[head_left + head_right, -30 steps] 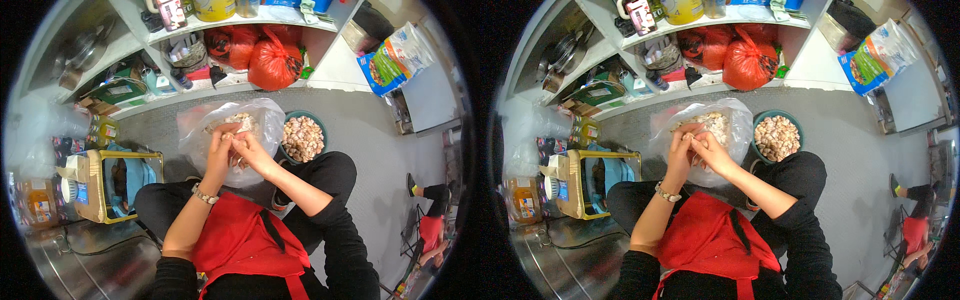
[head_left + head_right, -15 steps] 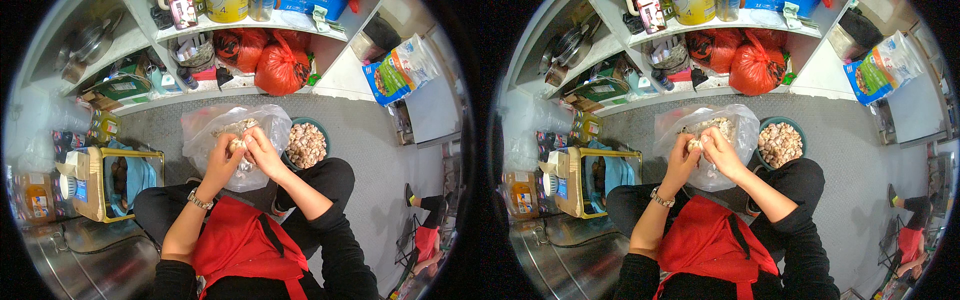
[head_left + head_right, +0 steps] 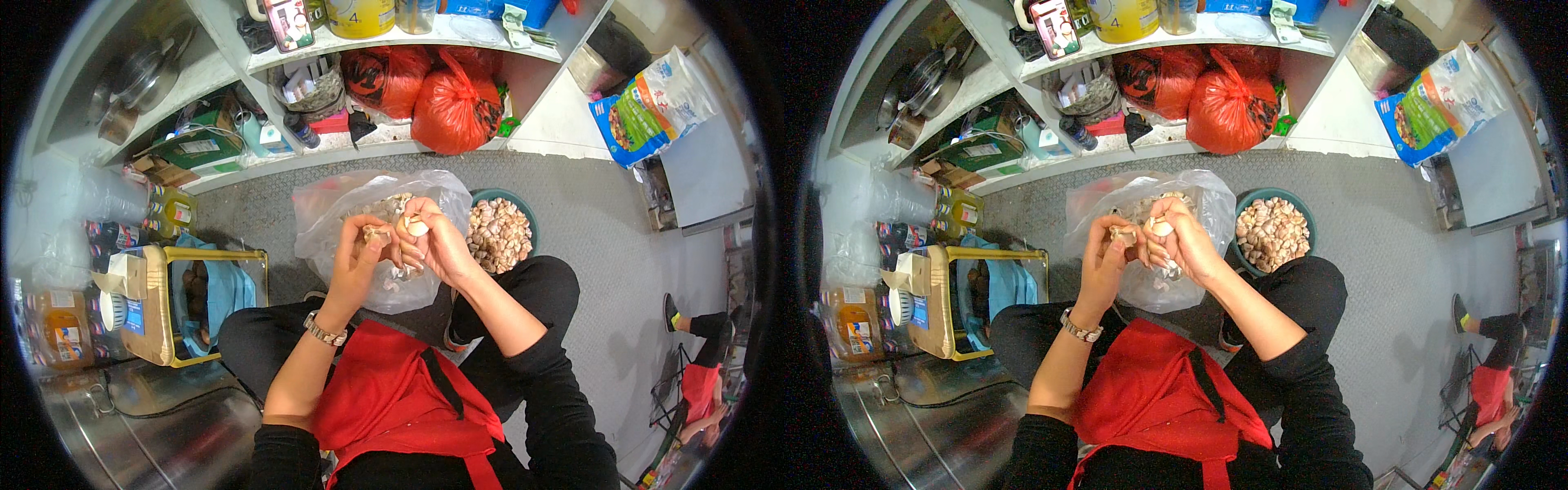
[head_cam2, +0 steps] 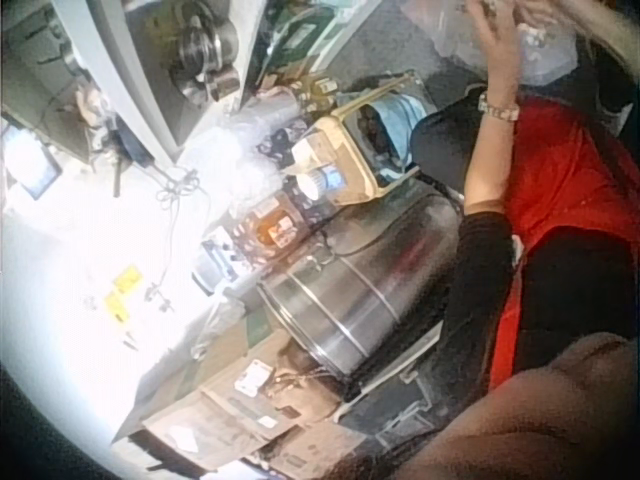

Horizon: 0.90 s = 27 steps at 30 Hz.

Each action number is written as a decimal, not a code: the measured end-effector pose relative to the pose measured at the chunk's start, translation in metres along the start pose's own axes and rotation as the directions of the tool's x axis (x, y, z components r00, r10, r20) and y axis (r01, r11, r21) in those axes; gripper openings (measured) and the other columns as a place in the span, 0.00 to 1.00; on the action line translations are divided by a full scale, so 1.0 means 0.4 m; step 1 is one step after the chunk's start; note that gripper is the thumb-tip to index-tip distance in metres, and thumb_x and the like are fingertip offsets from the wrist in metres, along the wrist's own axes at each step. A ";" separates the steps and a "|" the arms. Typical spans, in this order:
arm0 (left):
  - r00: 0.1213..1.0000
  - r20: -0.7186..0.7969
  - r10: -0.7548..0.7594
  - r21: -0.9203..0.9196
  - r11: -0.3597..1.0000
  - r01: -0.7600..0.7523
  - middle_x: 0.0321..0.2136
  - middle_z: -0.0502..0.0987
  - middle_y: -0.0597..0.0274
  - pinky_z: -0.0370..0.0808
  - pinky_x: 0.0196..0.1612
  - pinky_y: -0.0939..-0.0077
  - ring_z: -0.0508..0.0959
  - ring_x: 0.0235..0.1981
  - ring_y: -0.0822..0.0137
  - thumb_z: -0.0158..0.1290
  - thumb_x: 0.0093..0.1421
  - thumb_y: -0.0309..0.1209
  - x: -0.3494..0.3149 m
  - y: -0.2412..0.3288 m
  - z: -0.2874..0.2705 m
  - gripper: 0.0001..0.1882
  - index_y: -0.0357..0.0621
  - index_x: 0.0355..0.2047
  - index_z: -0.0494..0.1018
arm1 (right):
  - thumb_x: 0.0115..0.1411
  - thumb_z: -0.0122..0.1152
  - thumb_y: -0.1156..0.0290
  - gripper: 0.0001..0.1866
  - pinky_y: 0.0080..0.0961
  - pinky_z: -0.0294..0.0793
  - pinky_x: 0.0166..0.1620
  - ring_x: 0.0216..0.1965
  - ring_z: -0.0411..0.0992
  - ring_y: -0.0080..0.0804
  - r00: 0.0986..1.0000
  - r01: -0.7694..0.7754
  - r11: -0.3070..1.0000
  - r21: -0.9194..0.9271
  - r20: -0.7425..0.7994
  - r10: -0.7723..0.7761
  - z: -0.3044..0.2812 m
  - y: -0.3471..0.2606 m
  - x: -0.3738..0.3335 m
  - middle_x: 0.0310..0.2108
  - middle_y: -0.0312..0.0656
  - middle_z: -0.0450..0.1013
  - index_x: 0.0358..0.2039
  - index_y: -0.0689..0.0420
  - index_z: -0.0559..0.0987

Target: The person sits on the floor and peels garlic cloves by hand, separating the skins and placing the peeled cloves into a nearby bowl. The task continues repeatedly with the same method.

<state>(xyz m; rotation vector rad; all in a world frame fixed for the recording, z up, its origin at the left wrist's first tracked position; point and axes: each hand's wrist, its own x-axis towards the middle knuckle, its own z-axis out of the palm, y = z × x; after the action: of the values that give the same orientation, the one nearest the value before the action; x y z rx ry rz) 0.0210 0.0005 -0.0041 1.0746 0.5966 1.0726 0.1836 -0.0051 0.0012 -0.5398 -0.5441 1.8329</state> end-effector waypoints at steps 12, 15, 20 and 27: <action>1.000 0.018 -0.003 0.285 0.958 -0.002 0.33 0.68 0.64 0.70 0.34 0.79 0.70 0.29 0.75 0.48 0.63 0.34 0.006 0.020 -0.002 0.17 0.42 0.49 0.59 | 0.63 0.52 0.65 0.10 0.13 0.59 0.21 0.21 0.62 0.15 0.994 0.094 0.781 -0.617 0.011 -0.111 0.022 -0.005 -0.009 0.27 0.32 0.67 0.40 0.56 0.66; 0.998 0.013 -0.053 0.250 0.967 0.048 0.33 0.67 0.65 0.70 0.34 0.81 0.69 0.29 0.76 0.48 0.62 0.34 0.007 0.015 -0.002 0.16 0.43 0.47 0.59 | 0.62 0.53 0.68 0.09 0.13 0.58 0.20 0.20 0.61 0.14 0.994 0.097 0.799 -0.594 0.015 -0.109 0.023 -0.003 -0.008 0.25 0.31 0.66 0.39 0.55 0.66; 1.000 -0.011 -0.004 0.282 0.960 0.007 0.34 0.67 0.66 0.70 0.35 0.81 0.69 0.32 0.76 0.52 0.59 0.30 0.006 0.014 0.003 0.17 0.43 0.45 0.59 | 0.64 0.50 0.66 0.08 0.11 0.51 0.18 0.17 0.57 0.13 0.996 0.048 0.902 -0.430 -0.052 -0.078 0.026 -0.014 -0.014 0.21 0.30 0.63 0.38 0.54 0.64; 1.000 0.015 -0.012 0.532 0.846 0.002 0.35 0.68 0.65 0.70 0.40 0.78 0.70 0.36 0.75 0.53 0.57 0.26 0.003 0.019 -0.005 0.18 0.42 0.46 0.60 | 0.64 0.50 0.65 0.09 0.10 0.52 0.17 0.18 0.59 0.14 0.996 -0.080 0.920 -0.383 -0.059 0.062 0.016 -0.014 -0.007 0.24 0.33 0.64 0.39 0.55 0.65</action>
<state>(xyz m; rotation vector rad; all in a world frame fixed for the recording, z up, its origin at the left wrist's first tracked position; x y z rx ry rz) 0.0167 0.0032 0.0023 1.5615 0.9173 0.9058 0.1845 -0.0067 0.0100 -0.8741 -0.8733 1.7829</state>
